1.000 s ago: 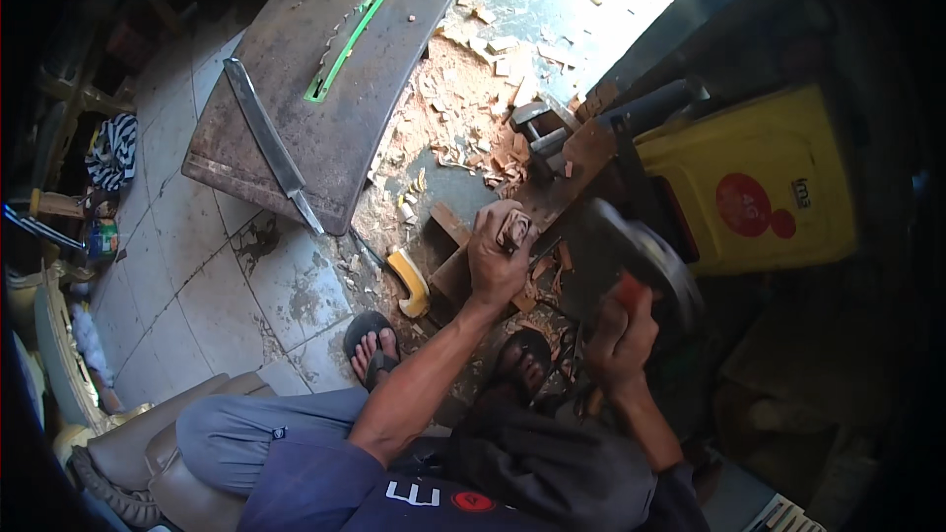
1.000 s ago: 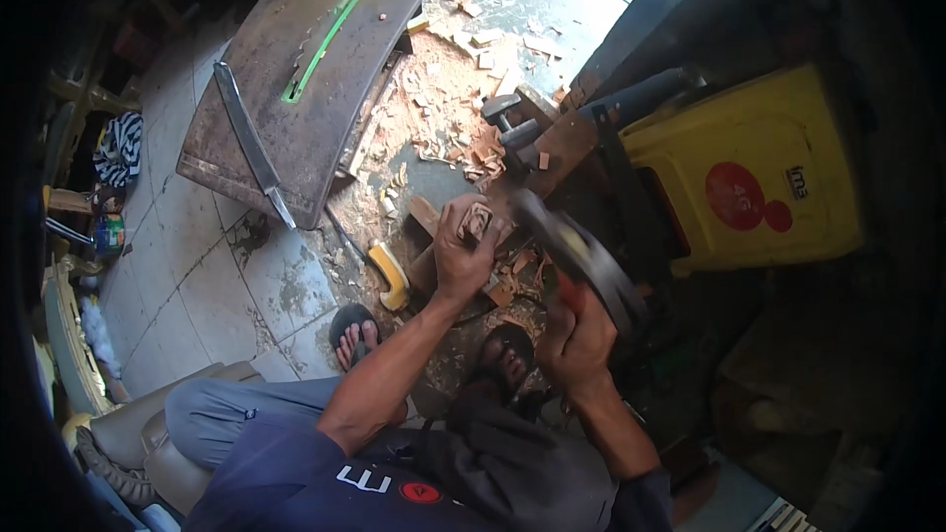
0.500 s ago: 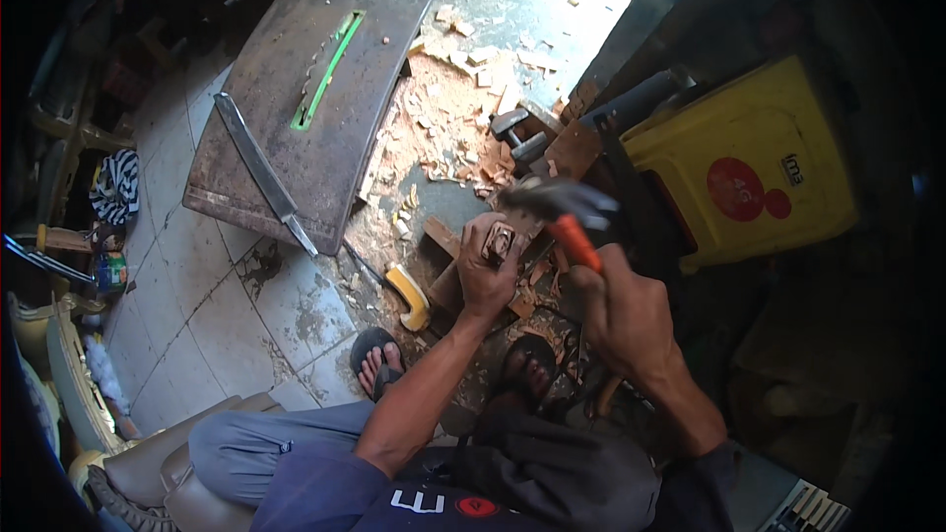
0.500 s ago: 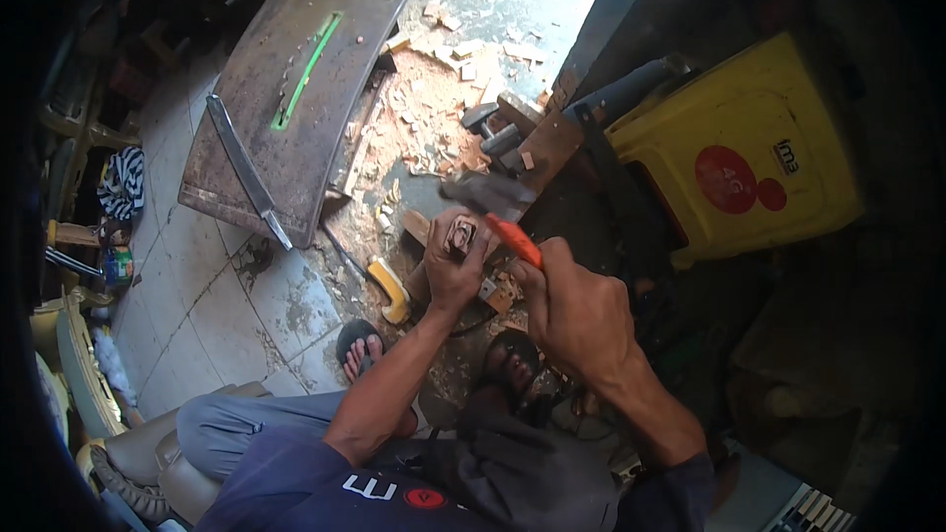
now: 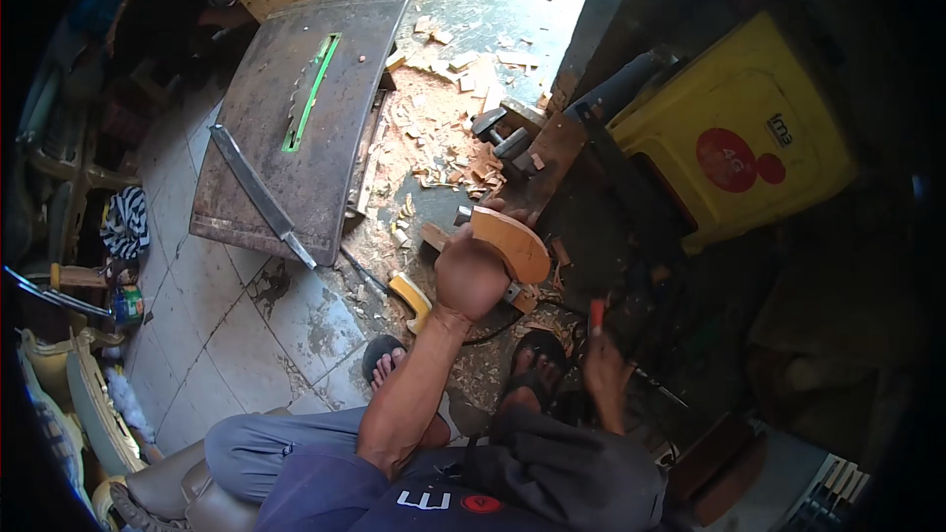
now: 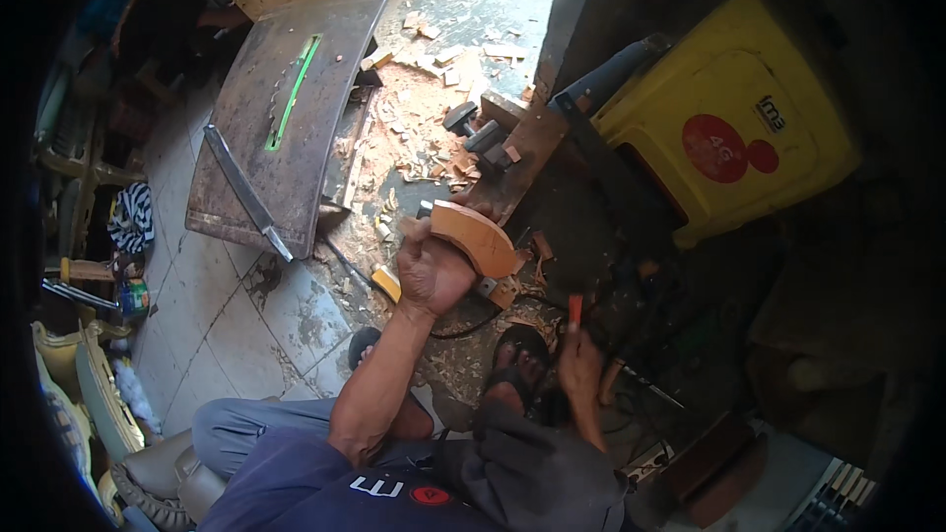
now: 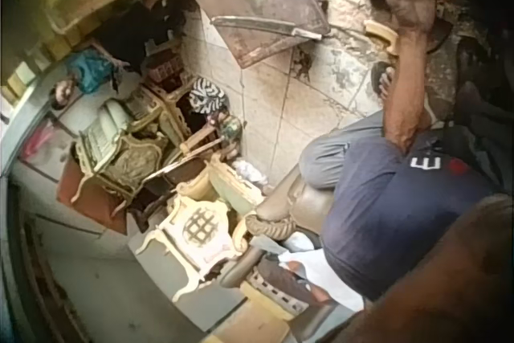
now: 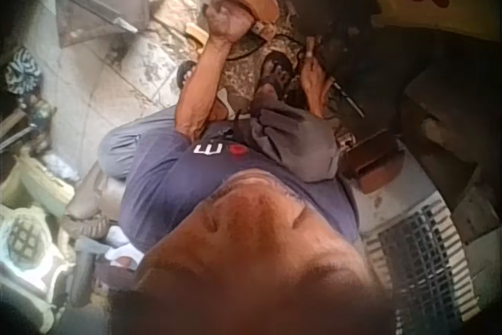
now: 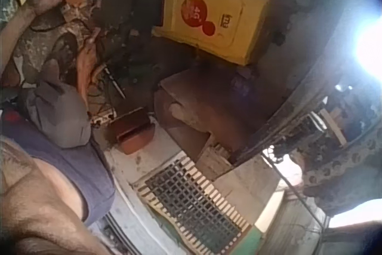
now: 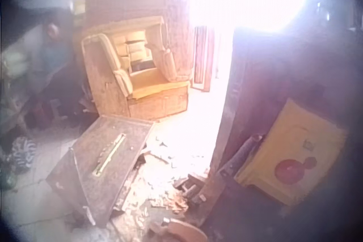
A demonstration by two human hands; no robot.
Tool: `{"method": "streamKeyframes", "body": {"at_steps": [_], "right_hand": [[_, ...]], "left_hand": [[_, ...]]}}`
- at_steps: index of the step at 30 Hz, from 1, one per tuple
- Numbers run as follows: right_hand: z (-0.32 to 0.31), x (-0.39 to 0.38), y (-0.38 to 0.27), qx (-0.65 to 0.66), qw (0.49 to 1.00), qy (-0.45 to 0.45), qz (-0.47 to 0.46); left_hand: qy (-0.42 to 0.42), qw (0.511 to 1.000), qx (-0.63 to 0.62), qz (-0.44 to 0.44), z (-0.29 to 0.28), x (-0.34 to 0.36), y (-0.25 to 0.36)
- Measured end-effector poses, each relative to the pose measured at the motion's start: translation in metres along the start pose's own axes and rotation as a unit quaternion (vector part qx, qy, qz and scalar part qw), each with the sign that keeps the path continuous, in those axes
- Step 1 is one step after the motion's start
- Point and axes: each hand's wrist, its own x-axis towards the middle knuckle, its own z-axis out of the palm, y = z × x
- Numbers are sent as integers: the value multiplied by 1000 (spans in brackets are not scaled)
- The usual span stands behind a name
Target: The person hammers a metal ring onto a wooden piece and then shapes the wood using an angle grinder.
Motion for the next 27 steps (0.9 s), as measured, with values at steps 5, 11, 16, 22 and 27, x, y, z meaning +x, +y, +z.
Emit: {"method": "streamKeyframes", "body": {"at_steps": [5,11,16,22,27], "right_hand": [[24,-33,62,-106,993,-14,49],[-44,0,20,114,989,81,-39],[-56,41,-48,486,866,-109,-36],[-21,60,-67,389,910,-131,-64],[-28,59,-55,487,765,-416,64]], "left_hand": [[-34,996,-76,-43,15,10,-30],[-55,988,-109,-98,34,21,-63],[-70,988,-57,-125,40,12,-71],[-89,976,159,-121,41,3,-45],[-22,852,517,-81,22,-6,-26]]}}
